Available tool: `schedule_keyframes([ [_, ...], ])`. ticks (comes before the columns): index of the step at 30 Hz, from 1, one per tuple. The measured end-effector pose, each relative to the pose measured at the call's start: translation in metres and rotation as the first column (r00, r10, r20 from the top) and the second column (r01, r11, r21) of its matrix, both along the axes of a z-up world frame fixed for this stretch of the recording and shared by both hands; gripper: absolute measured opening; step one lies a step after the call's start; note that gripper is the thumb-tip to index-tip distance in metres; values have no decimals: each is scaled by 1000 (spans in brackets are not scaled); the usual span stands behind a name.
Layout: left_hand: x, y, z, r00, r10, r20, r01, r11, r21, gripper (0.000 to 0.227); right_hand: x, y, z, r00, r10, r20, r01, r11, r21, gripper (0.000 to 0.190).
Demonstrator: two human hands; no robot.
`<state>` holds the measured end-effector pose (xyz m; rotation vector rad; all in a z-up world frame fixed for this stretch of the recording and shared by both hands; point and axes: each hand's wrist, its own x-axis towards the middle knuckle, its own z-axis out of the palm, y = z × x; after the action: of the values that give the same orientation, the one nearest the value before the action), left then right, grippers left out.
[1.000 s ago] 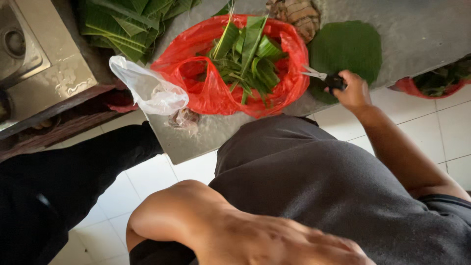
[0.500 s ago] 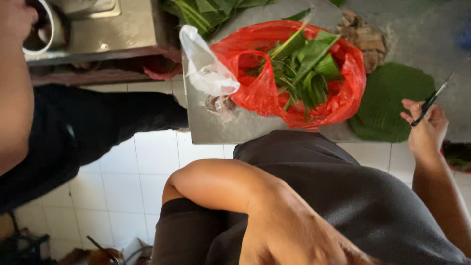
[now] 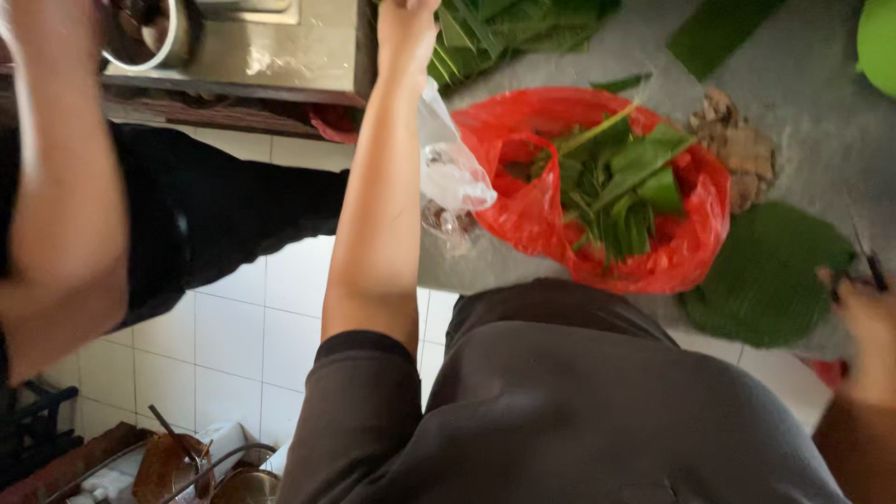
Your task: The person trims and sorts banana leaves using scissors, stacking the cut pieces onto a pile and placing scraps into a red plastic bag.
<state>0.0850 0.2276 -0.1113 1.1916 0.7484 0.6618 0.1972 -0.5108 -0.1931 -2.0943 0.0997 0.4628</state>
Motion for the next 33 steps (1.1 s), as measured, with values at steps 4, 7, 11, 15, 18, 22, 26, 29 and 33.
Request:
schedule_keyframes([
  [4,14,54,-106,771,171,-614,141,894,426,26,-1,-8,24,996,3,-93,-46,882,-468,30],
  [7,23,54,-140,660,154,-736,-21,982,187,22,-4,1,37,978,-38,-203,-96,787,-609,33],
  [11,45,46,-143,407,326,-853,-123,945,302,45,-3,16,47,948,-87,-305,-156,710,-686,39],
  [15,57,41,-125,245,301,-922,-341,916,209,75,3,23,50,928,-119,-354,-188,670,-718,44],
  [18,49,46,-100,196,317,-928,-347,907,237,77,12,34,50,929,-105,-355,-200,666,-719,49],
  [22,69,39,-121,146,606,-782,-214,791,573,96,18,38,53,932,-86,-351,-214,650,-729,55],
  [26,108,14,-147,627,369,-686,110,830,547,104,31,49,53,952,-36,-303,-207,656,-725,61],
  [29,143,-8,-155,627,320,-710,-3,913,409,118,36,58,54,967,3,-255,-192,664,-722,66],
  [33,179,-21,-145,410,328,-851,-117,944,308,123,34,61,59,984,62,-164,-162,679,-716,72],
])
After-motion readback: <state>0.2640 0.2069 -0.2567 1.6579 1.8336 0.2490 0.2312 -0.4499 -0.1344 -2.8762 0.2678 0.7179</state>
